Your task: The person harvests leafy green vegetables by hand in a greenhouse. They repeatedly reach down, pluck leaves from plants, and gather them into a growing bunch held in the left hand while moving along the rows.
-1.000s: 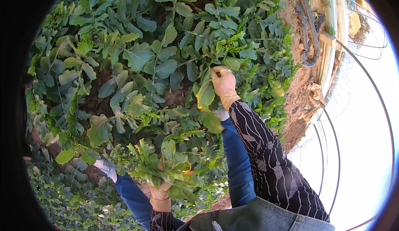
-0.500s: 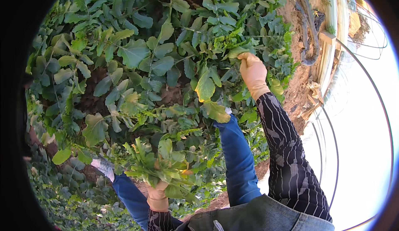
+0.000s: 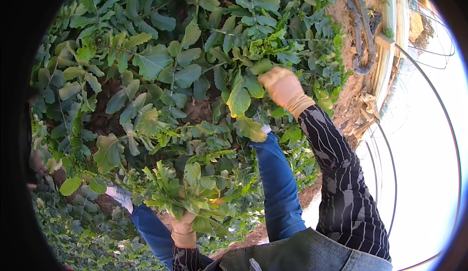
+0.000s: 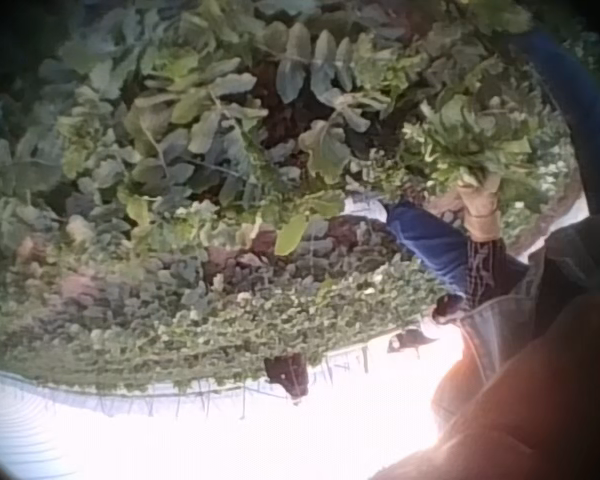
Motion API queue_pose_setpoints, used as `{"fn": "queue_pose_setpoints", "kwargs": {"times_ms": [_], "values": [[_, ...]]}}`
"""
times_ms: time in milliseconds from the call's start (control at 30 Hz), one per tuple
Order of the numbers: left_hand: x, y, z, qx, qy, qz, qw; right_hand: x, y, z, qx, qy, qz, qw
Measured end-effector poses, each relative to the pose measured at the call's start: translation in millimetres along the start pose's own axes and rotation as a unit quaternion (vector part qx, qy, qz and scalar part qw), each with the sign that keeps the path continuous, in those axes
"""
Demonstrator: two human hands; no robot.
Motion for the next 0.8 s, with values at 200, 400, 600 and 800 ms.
{"fn": "queue_pose_setpoints", "kwargs": {"times_ms": [200, 400, 600, 800], "values": [[0.4, -2.4, 0.5, -0.021, -0.095, 0.054, 0.994, 5.5, 43.0, -26.2, -0.091, -0.158, -0.178, 0.967], [7.8, -1.0, 2.1, -0.018, -0.085, 0.050, 0.995, 25.0, 56.6, -2.3, -0.164, -0.271, -0.192, 0.929], [7.5, -3.4, 4.4, -0.020, -0.134, 0.097, 0.986, 12.4, 41.7, -5.8, -0.165, -0.298, -0.250, 0.906], [8.5, -3.7, 3.5, -0.015, -0.120, 0.105, 0.987, -29.9, 7.5, 3.7, -0.039, -0.269, -0.244, 0.931]]}}
Point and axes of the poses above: each hand's wrist, its own y-axis towards the middle knuckle, its own x-axis out of the palm, z = x × y, the point moved 5 cm from there along y, towards the middle knuckle, and after that the axes turned 2 degrees about -x, right-handed, at the moved point
